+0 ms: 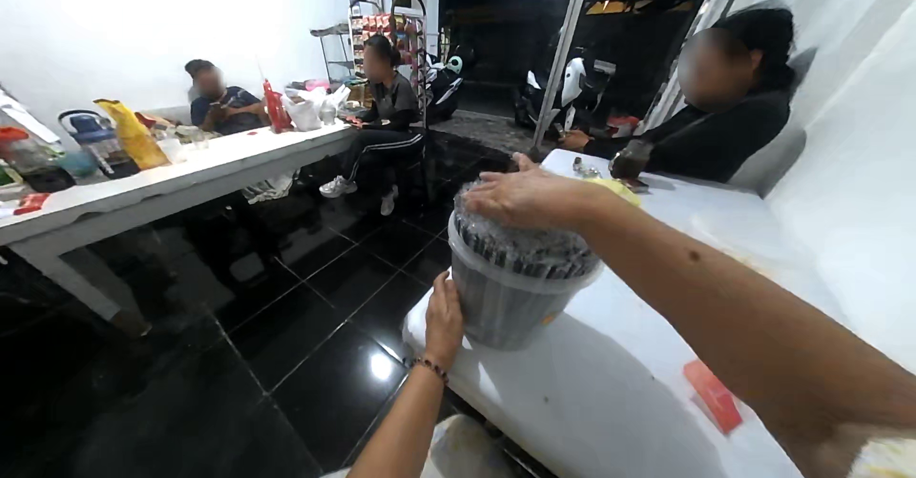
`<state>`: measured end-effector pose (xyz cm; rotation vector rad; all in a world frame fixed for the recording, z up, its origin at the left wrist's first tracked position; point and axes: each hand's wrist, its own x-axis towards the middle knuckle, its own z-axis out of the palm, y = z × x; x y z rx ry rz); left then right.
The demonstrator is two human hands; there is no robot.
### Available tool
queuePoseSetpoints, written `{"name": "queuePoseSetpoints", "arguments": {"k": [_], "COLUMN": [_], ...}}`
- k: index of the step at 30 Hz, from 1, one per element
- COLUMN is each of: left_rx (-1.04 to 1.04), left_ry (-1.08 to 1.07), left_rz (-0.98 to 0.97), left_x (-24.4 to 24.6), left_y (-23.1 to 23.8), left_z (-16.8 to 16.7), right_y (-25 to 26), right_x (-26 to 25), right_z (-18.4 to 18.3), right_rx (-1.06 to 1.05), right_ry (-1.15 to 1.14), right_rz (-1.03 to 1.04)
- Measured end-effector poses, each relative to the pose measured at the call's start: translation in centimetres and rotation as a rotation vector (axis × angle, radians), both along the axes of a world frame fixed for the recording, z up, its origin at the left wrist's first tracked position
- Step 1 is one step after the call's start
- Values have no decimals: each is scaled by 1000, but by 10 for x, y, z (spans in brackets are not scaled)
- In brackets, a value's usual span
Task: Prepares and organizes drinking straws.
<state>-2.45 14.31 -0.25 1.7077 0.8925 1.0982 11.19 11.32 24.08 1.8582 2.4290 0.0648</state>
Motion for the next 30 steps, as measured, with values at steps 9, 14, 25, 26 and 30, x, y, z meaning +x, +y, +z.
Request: {"name": "queuePoseSetpoints", "arguments": {"k": [9,14,25,26,30], "left_rx": [12,30,43,31,25], "left_ry": [-21,-27,-66,-65,-53], "left_rz": [17,23,30,24,7], "left_x": [0,1,2,1,1], "left_y": [-1,0,0,0,-2], "left_z": [-2,-4,-8,-8,-7], "right_y": [-6,4,-12,-16,-23], "right_x": [58,73,89,88,95], "right_z": [28,9,0,-7,-20], "right_rx": [188,33,24,29,-16], "right_ry": [505,718,695,673,637], "right_rz": [-140,-114,-221,-276,-336]}}
